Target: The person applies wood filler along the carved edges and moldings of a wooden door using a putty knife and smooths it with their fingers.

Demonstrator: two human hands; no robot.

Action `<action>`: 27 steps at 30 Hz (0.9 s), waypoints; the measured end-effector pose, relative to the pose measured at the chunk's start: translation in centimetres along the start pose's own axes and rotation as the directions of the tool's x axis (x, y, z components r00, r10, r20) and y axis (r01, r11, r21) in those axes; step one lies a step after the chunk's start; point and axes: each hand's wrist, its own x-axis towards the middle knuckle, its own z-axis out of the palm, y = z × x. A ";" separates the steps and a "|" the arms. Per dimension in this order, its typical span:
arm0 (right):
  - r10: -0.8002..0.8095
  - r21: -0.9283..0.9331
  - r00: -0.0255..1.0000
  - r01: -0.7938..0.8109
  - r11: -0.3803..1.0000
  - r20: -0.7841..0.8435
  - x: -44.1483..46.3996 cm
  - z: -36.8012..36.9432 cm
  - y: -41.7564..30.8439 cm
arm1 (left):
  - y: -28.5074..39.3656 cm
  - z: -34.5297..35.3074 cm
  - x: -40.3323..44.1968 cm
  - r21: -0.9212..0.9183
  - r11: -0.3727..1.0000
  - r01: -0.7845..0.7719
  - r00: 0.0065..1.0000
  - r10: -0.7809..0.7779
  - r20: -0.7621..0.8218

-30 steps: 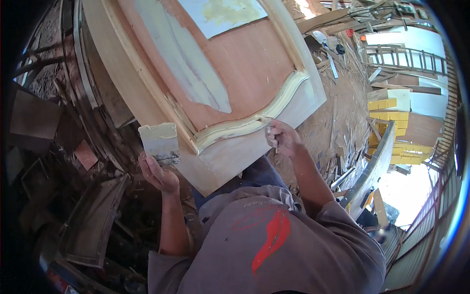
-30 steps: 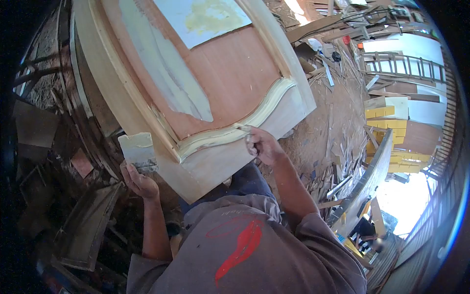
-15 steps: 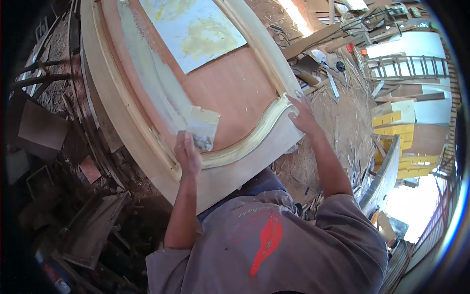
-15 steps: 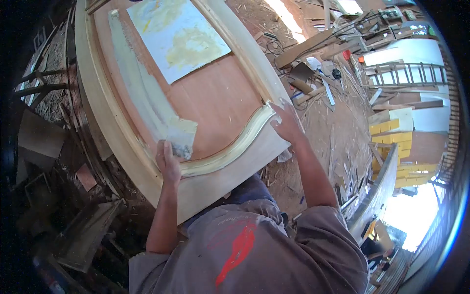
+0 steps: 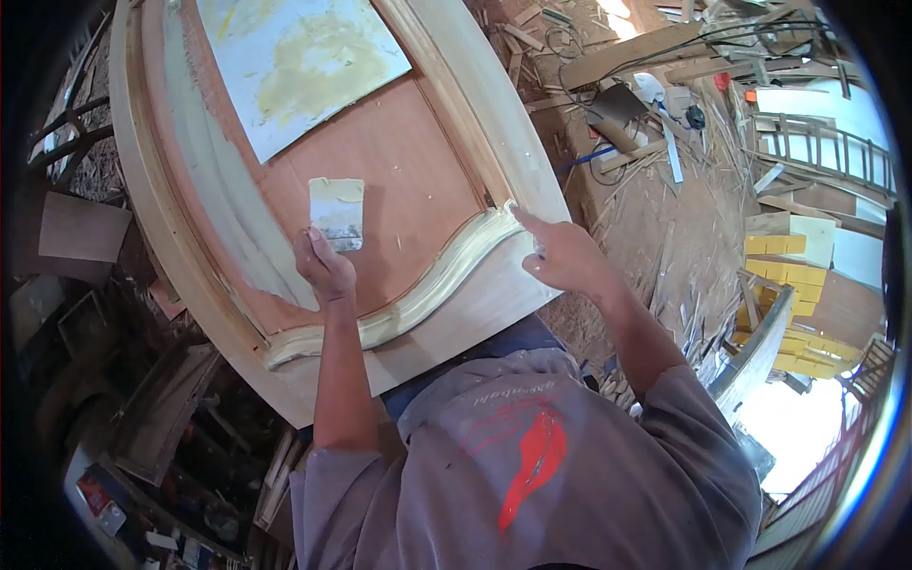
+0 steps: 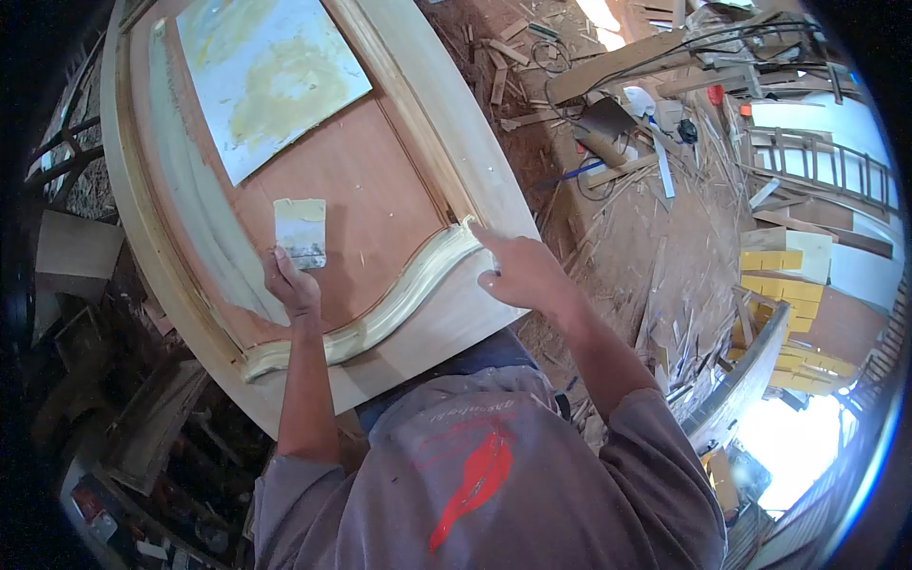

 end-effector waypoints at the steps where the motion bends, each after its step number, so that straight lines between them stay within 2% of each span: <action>1: -0.014 0.001 1.000 0.014 1.000 0.020 0.2 0.1 0.4 | 0.1 0.0 0.1 0.015 1.000 0.008 1.000 -0.008 -0.005; 10: 0.004 0.006 0.998 -0.004 1.000 0.068 2.4 0.0 0.5 | 0.5 0.6 0.4 0.172 0.979 -0.113 0.994 0.113 0.012; 13: 0.020 -0.098 0.998 -0.014 0.995 0.063 3.6 -0.1 -1.3 | 0.9 0.6 0.6 0.233 0.962 -0.142 0.990 0.138 0.031; 19: -0.051 -0.169 0.999 0.047 0.985 -0.018 5.7 -1.1 -3.1 | 1.2 0.6 0.7 0.259 0.953 -0.157 0.988 0.151 0.041; 22: -0.094 0.030 0.991 0.097 0.995 -0.098 5.0 -1.4 -4.3 | 0.8 0.8 0.6 0.272 0.955 -0.115 0.993 0.108 0.041; 23: -0.113 0.189 0.985 0.136 0.973 -0.128 4.9 -0.9 -4.6 | 0.5 0.8 0.6 0.290 0.946 -0.144 0.990 0.135 0.052; 25: -0.133 0.496 0.977 0.201 0.845 -0.170 4.9 0.9 -5.6 | 0.3 0.6 0.8 0.279 0.948 -0.155 0.988 0.146 0.053; 27: -0.252 0.501 0.926 0.366 0.784 -0.282 5.0 2.3 -8.5 | 1.2 0.0 1.0 0.211 0.968 -0.138 0.990 0.126 0.068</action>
